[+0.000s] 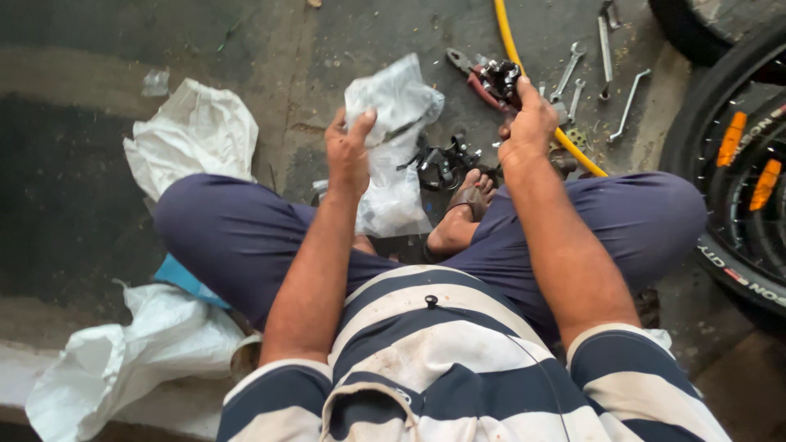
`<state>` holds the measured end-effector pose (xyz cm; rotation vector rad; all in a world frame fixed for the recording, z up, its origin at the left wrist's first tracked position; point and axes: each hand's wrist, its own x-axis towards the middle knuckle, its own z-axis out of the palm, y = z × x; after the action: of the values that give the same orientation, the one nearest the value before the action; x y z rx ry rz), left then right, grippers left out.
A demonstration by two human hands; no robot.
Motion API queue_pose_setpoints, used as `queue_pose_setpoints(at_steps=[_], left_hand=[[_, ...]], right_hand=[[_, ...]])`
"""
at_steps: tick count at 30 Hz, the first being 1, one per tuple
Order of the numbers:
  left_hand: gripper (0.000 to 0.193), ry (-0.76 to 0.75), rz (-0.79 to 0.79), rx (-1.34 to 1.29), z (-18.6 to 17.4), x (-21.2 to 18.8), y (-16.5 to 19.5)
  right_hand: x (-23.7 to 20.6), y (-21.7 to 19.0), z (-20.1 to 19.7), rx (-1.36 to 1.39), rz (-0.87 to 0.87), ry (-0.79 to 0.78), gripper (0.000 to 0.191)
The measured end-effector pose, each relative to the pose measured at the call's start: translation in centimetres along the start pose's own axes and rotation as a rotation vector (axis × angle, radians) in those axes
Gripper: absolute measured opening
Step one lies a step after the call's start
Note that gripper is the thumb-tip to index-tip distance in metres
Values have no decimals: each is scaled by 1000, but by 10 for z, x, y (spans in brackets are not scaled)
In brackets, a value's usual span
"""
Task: The person sits on the floor of a bicycle repair shop and unwraps plastic-wrapped brake and pedal components from clear plastic bags, spreading the parts on the ground. They then place the parts into white plastic sacks, tie the sacks, and handle small hardware pieces.
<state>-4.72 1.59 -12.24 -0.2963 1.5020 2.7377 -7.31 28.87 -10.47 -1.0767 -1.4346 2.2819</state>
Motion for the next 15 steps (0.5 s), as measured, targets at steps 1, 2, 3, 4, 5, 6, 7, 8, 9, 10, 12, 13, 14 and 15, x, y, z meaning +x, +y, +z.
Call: queue_pose_setpoints(at_steps=[1,2,3,4,5,6,7,8,9,10,12,13,14,15], left_hand=[[21,11,-8,-4,-2,1,-2],[22,19,-22,-8,-4,2,-7],[23,26,-40,-10,-7,2,-11],[21,23,-41,-3,-10,2,-16],[19,17,-48,7,-14,1,-22],[17,9,-60,20,-19,0,-25],[23,46,-72,93,-24,-1,-28],[29,77,-85,167,-29,-1,-31],[28,36,-47,221,-34,-2,-32],[28,-12,-11,266,-36,-2,-34],[33,-105,61,334,-32,-5,-33],[39,-145,-32,283,-25,-10,-33],[46,-181,-120,232,-20,-12,-25],[51,-149,-204,227,-11,-17,-21]], right_hand=[[-1,-7,-2,14,6,-3,20],[-3,-17,-6,27,11,-1,20],[-7,-29,-12,16,-34,12,20],[-11,-42,-20,5,-76,30,20],[-18,-56,-31,-5,-114,55,21],[-25,-72,-49,22,-209,6,19],[-32,-90,-72,48,-307,-39,17],[-41,-107,-101,17,-456,-47,16],[-51,-122,-135,-26,-601,-49,15],[-57,-137,-170,-113,-711,67,16],[-69,-152,-239,-315,-934,268,17],[-68,-156,-271,-425,-1051,337,22],[-70,-158,-303,-539,-1165,390,29],[-71,-152,-331,-712,-1029,427,26]])
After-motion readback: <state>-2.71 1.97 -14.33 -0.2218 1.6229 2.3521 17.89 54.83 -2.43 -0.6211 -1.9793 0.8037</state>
